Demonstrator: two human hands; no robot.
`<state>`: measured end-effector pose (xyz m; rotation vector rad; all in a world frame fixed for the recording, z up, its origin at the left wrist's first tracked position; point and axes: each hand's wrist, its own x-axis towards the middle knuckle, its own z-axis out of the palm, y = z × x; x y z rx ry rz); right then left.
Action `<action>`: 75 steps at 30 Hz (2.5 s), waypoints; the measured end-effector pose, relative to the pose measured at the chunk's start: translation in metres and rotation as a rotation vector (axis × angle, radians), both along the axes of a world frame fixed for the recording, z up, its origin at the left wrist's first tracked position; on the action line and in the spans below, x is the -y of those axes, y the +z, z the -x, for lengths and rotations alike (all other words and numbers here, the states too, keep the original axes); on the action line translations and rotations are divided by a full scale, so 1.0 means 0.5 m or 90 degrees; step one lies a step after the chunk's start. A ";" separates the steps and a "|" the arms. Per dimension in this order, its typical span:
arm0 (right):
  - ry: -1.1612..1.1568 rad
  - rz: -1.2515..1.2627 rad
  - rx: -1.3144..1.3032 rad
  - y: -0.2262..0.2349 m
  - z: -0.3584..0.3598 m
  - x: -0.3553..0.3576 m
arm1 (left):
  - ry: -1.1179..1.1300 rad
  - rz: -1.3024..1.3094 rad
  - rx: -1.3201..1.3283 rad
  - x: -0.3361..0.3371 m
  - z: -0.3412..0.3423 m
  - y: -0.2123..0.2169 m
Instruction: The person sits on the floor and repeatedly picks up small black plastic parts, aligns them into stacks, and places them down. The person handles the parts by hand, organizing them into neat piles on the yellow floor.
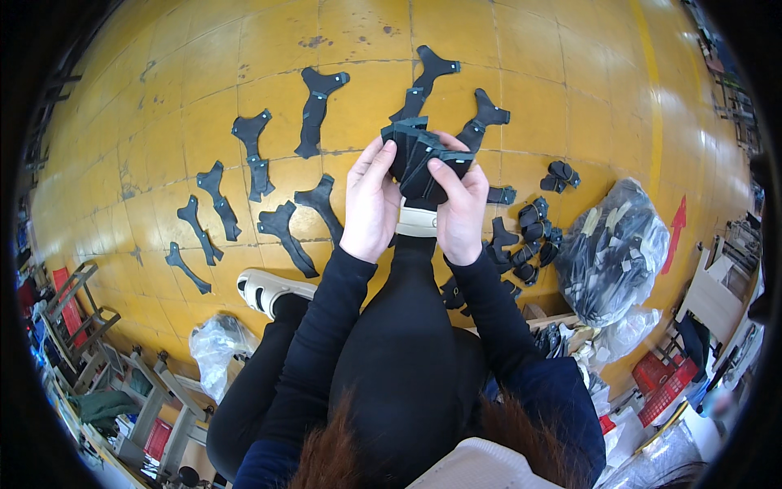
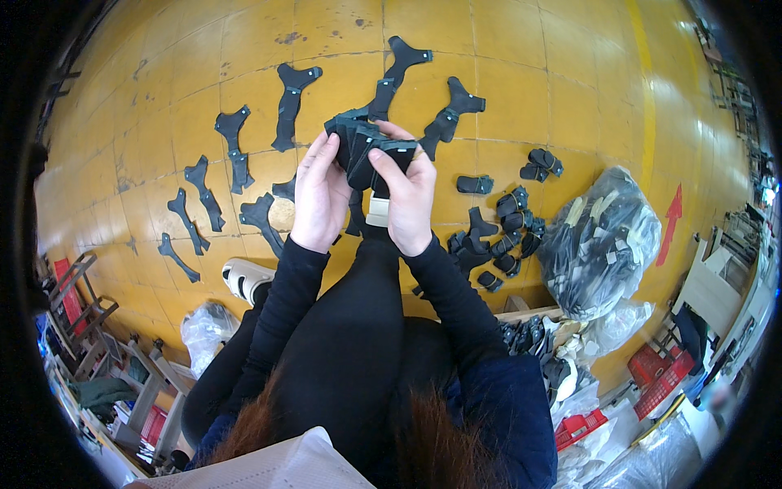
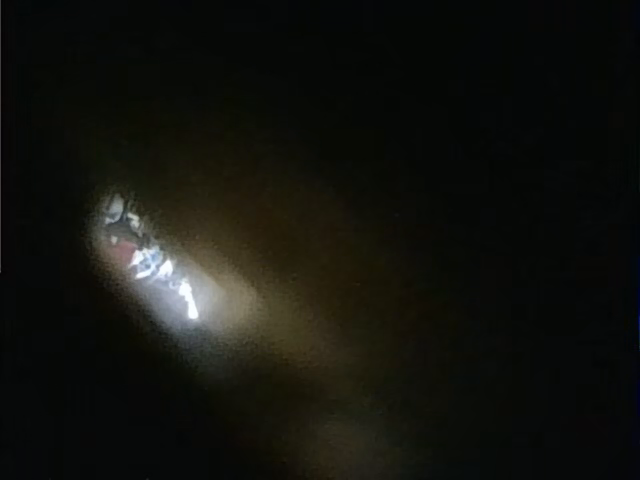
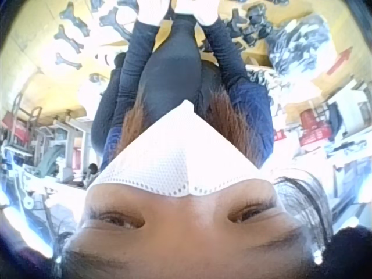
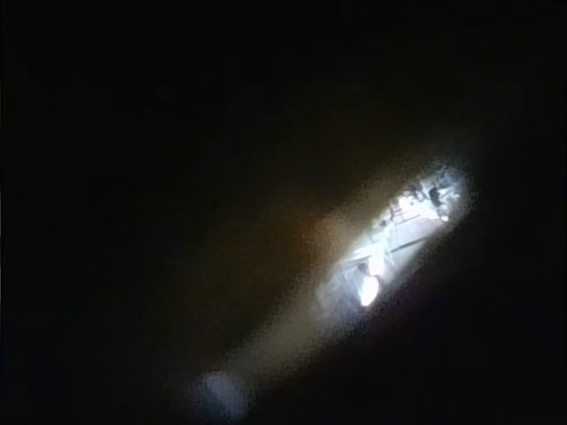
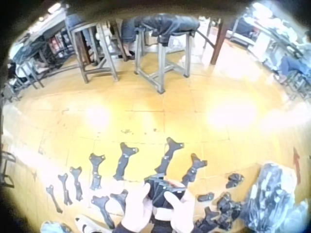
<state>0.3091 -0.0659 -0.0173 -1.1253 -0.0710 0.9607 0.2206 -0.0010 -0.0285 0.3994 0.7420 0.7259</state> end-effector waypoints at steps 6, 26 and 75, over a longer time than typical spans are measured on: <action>0.007 0.043 -0.003 -0.014 0.006 0.001 | 0.005 -0.024 -0.027 0.002 -0.003 -0.001; 0.090 0.074 0.190 -0.048 0.017 -0.007 | -0.251 -0.170 -0.203 0.033 -0.006 -0.023; 0.101 0.189 0.487 -0.077 -0.048 0.183 | -0.433 -0.208 -0.338 -0.026 0.075 -0.045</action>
